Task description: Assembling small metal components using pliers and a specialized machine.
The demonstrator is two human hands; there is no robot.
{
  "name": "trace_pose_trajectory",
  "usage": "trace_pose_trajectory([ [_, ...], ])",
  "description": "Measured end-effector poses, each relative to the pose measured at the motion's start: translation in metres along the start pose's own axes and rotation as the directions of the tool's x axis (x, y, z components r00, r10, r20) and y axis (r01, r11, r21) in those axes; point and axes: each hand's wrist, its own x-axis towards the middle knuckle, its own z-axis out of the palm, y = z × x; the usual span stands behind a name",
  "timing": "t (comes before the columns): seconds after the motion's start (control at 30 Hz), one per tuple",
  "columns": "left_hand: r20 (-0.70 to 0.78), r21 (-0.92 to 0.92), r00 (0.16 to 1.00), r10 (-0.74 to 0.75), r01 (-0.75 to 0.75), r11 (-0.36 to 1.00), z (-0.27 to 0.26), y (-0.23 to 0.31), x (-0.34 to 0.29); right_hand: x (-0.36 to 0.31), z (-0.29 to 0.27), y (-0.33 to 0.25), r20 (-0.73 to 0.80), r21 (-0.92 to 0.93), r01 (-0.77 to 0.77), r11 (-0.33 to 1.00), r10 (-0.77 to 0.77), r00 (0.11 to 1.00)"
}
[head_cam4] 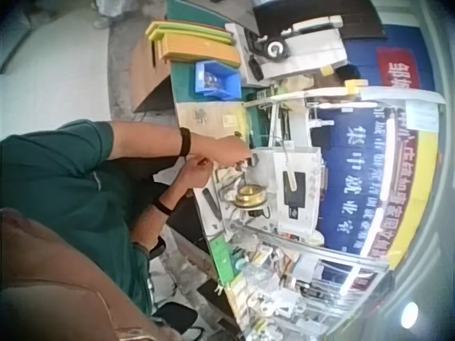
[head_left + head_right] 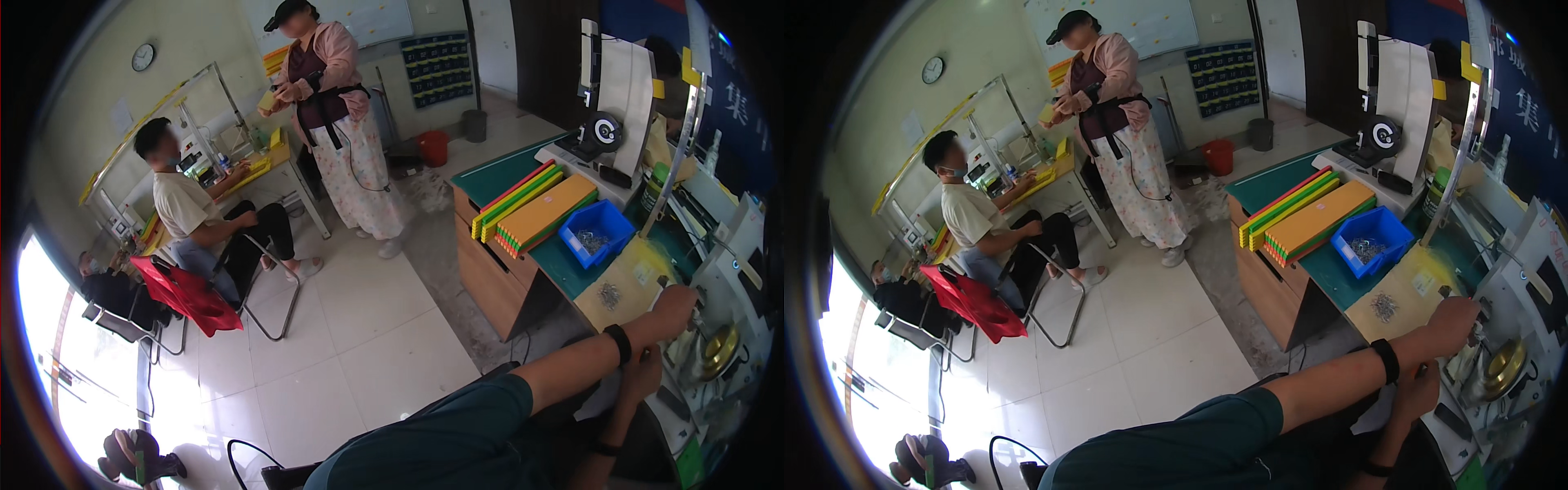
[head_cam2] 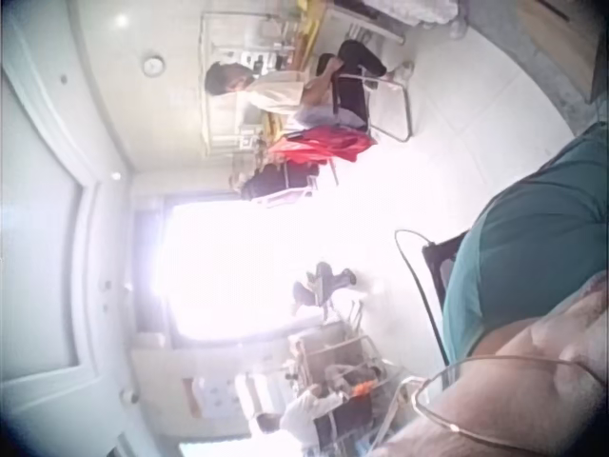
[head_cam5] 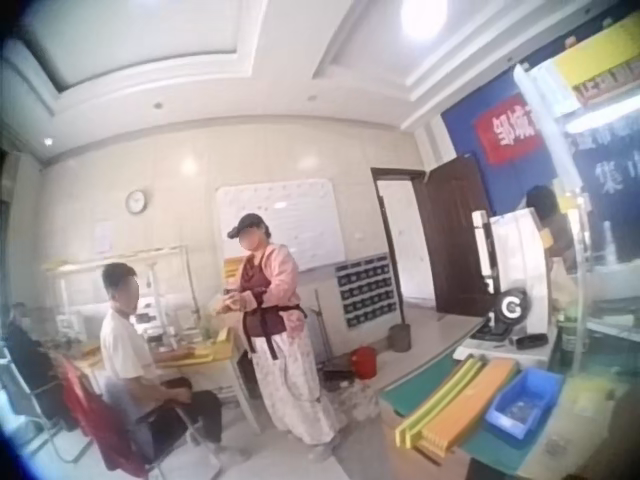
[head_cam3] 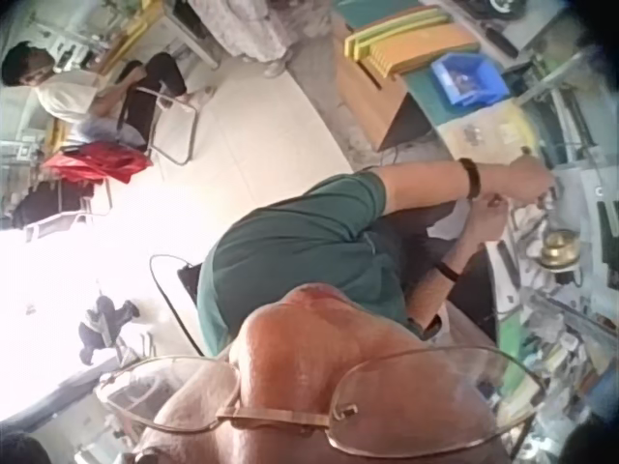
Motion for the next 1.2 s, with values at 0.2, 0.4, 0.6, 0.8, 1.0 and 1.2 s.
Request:
trace_pose_trajectory([
  [0.2, 0.019, -0.018, 0.999, -0.043, 0.044, 0.999, -0.002, 0.006, 0.001, 0.0, -0.002, -0.001, 0.016, -0.043, -0.033, 0.999, 0.034, 0.999],
  [0.4, 0.028, 0.012, 0.999, -0.046, 0.046, 0.999, -0.001, 0.008, 0.002, 0.0, 0.004, 0.004, -0.019, -0.061, 0.009, 0.998, -0.01, 1.0],
  [0.6, 0.047, 0.028, 0.997, -0.067, 0.066, 0.997, -0.004, 0.012, 0.0, -0.002, 0.007, 0.009, -0.023, -0.069, 0.015, 0.998, -0.017, 1.0],
  [0.8, 0.083, 0.047, 0.995, -0.063, 0.059, 0.997, -0.002, 0.011, 0.007, 0.002, 0.006, 0.01, -0.045, -0.064, 0.009, 0.998, -0.012, 0.999],
  [1.0, 0.058, 0.024, 0.998, -0.039, 0.037, 0.999, -0.001, 0.005, 0.004, 0.001, 0.002, -0.004, -0.035, -0.051, -0.032, 0.998, 0.03, 0.999],
  [1.2, 0.079, 0.01, 0.995, -0.068, 0.068, 0.998, 0.002, 0.008, 0.002, -0.001, 0.004, 0.006, -0.032, -0.054, -0.002, 0.999, 0.0, 0.999],
])
